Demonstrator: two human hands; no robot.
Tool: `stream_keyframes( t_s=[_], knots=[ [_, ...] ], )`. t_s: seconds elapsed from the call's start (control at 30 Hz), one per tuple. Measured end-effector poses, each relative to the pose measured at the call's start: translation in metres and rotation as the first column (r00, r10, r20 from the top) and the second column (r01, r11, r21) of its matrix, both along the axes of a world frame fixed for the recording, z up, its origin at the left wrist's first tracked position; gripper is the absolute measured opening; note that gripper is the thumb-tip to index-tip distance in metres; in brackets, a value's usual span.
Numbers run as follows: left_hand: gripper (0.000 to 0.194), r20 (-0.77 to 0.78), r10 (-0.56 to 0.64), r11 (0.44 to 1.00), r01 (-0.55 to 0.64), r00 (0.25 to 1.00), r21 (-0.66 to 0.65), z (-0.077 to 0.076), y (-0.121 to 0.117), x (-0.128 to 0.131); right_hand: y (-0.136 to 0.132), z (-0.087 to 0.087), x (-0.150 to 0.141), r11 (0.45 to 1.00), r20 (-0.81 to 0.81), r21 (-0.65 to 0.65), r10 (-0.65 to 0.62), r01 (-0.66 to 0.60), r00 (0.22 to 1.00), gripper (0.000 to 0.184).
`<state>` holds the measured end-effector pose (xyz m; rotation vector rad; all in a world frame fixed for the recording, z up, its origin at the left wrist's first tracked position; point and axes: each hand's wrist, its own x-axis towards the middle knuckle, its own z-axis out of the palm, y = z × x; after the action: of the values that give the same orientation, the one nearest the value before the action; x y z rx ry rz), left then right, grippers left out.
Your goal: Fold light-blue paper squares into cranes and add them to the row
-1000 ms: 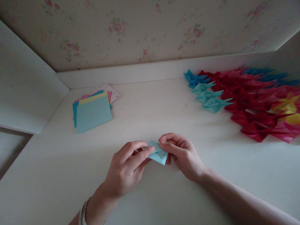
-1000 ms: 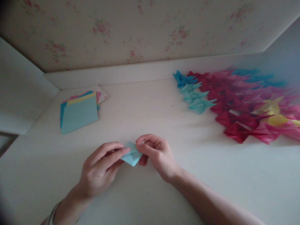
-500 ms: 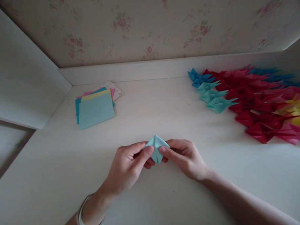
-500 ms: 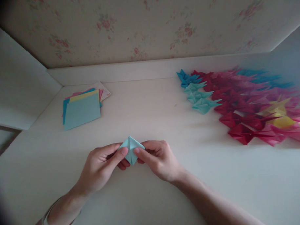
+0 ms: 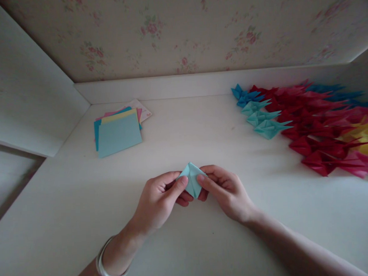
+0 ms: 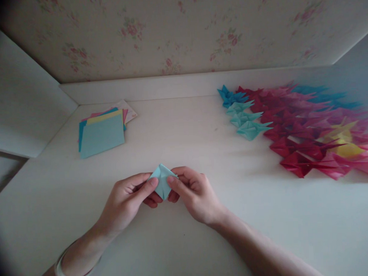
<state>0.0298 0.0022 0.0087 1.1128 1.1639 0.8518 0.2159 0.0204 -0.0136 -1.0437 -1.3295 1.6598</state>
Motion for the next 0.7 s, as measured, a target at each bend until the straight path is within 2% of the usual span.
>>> stream_keyframes(
  t_s=[0.17,0.3,0.47,0.7],
  knots=[
    [0.023,0.058,-0.05,0.998,0.052,0.997,-0.023,0.002,0.001,-0.002,0.002,0.001,0.001,0.999,-0.007,-0.039,0.025,-0.025,1.0,0.028],
    [0.024,0.132,-0.111,0.992,0.119,0.985,-0.052,0.001,0.001,-0.007,0.006,0.0,0.004,0.99,-0.117,-0.118,0.059,-0.072,0.991,0.025],
    [0.022,0.126,-0.08,0.992,0.091,0.989,-0.083,0.0,0.001,-0.01,0.008,-0.006,0.006,0.967,-0.288,-0.207,0.085,-0.149,0.954,0.022],
    [0.022,0.083,-0.082,0.997,0.083,0.993,-0.003,0.003,0.0,-0.008,0.009,-0.006,0.007,0.967,-0.296,-0.212,0.075,-0.142,0.952,0.018]
  ],
)
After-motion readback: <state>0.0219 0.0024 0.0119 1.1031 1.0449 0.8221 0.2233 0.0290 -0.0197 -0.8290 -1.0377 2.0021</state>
